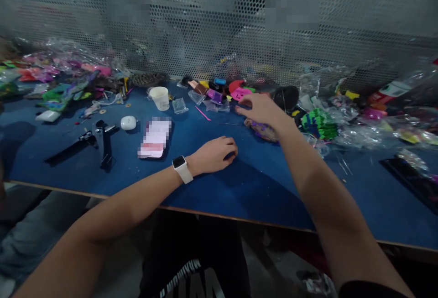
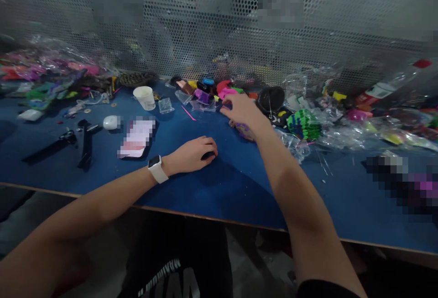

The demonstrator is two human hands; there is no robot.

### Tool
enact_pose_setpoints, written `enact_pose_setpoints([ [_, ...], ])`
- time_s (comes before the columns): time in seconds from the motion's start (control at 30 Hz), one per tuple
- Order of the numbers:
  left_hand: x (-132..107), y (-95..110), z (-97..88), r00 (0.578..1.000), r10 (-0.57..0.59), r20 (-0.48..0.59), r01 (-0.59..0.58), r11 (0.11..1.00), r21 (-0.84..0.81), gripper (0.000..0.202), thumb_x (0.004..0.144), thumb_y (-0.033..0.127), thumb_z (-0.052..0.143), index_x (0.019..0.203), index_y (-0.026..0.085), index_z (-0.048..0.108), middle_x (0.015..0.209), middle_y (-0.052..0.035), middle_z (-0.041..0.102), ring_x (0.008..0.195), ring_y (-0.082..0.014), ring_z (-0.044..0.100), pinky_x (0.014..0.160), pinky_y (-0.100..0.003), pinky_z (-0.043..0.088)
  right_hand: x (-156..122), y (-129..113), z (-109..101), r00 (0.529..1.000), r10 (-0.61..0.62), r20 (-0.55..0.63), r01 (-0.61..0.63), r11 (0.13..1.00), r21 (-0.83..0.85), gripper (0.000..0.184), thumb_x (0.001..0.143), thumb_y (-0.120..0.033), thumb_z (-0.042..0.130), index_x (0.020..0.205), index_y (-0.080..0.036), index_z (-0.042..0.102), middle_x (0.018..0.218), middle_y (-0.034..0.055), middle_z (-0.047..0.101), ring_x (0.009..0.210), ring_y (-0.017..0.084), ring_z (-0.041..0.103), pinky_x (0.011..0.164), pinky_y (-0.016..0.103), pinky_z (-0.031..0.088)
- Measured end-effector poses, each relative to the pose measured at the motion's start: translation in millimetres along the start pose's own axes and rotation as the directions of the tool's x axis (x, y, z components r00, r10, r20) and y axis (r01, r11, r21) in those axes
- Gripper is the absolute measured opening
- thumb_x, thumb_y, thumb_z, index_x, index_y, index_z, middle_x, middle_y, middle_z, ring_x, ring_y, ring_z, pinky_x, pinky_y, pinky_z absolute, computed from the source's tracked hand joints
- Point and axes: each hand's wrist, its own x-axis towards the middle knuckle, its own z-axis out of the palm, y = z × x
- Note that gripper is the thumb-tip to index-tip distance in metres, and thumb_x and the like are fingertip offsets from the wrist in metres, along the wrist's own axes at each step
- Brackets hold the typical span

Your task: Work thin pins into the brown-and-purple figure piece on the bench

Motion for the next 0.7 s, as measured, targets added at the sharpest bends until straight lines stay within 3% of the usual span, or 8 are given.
enact_pose_setpoints([
  [0.13, 1, -3, -2.2, 1.0, 0.01, 0.015, -0.01, 1.0, -0.004, 0.019, 0.108, 0.014, 0.06, 0.112, 0.017, 0.078, 0.128, -0.012, 0.076, 0.121, -0.028, 0.073, 0.109, -0.044, 0.061, -3, -24, 25, 0.976, -0.206, 0.069, 0.205, 0.979, 0.016, 0.031, 0.101, -0.036, 0.072, 0.124, -0.019, 0.083, 0.132, 0.0186, 0.081, 0.127, 0.042, 0.073, 0.113, 0.058, 0.058],
  [0.23, 3, -5, -2.3, 1.0, 0.018, 0.025, -0.018, 1.0, 0.02, 0.018, 0.107, 0.013, 0.061, 0.114, 0.017, 0.078, 0.128, -0.0124, 0.076, 0.12, -0.0279, 0.074, 0.108, -0.043, 0.061, -25, -23, 32, 0.926, -0.359, 0.115, 0.351, 0.932, 0.089, 0.03, 0.101, -0.041, 0.07, 0.121, -0.024, 0.084, 0.129, 0.0148, 0.082, 0.127, 0.041, 0.072, 0.122, 0.063, 0.052],
  [0.43, 5, -4, -0.8, 1.0, -0.012, 0.0, 0.012, 0.992, 0.127, 0.021, 0.11, 0.016, 0.056, 0.111, 0.016, 0.077, 0.123, -0.0123, 0.078, 0.116, -0.0289, 0.072, 0.101, -0.045, 0.058, -68, -9, 37, 0.927, -0.356, 0.115, 0.329, 0.922, 0.205, 0.03, 0.102, -0.035, 0.062, 0.121, -0.024, 0.084, 0.129, 0.0163, 0.082, 0.125, 0.04, 0.075, 0.114, 0.061, 0.059],
  [0.6, 5, -16, -6.2, 0.977, -0.18, -0.117, 0.196, 0.972, 0.134, 0.019, 0.107, 0.017, 0.058, 0.109, 0.019, 0.077, 0.123, -0.0104, 0.078, 0.117, -0.0289, 0.071, 0.102, -0.045, 0.056, -75, -8, 50, 0.922, -0.371, 0.11, 0.344, 0.916, 0.207, 0.026, 0.106, -0.035, 0.057, 0.108, -0.023, 0.08, 0.124, 0.0179, 0.079, 0.116, 0.037, 0.077, 0.107, 0.058, 0.064],
  [0.7, 6, -27, -6.8, 0.965, -0.212, -0.153, 0.23, 0.966, 0.114, 0.018, 0.106, 0.017, 0.06, 0.11, 0.019, 0.077, 0.121, -0.0098, 0.077, 0.117, -0.0276, 0.071, 0.108, -0.044, 0.056, -76, -9, 54, 0.926, -0.373, 0.061, 0.35, 0.907, 0.236, 0.026, 0.108, -0.036, 0.056, 0.109, -0.023, 0.078, 0.127, 0.0186, 0.078, 0.118, 0.038, 0.076, 0.108, 0.06, 0.064],
])
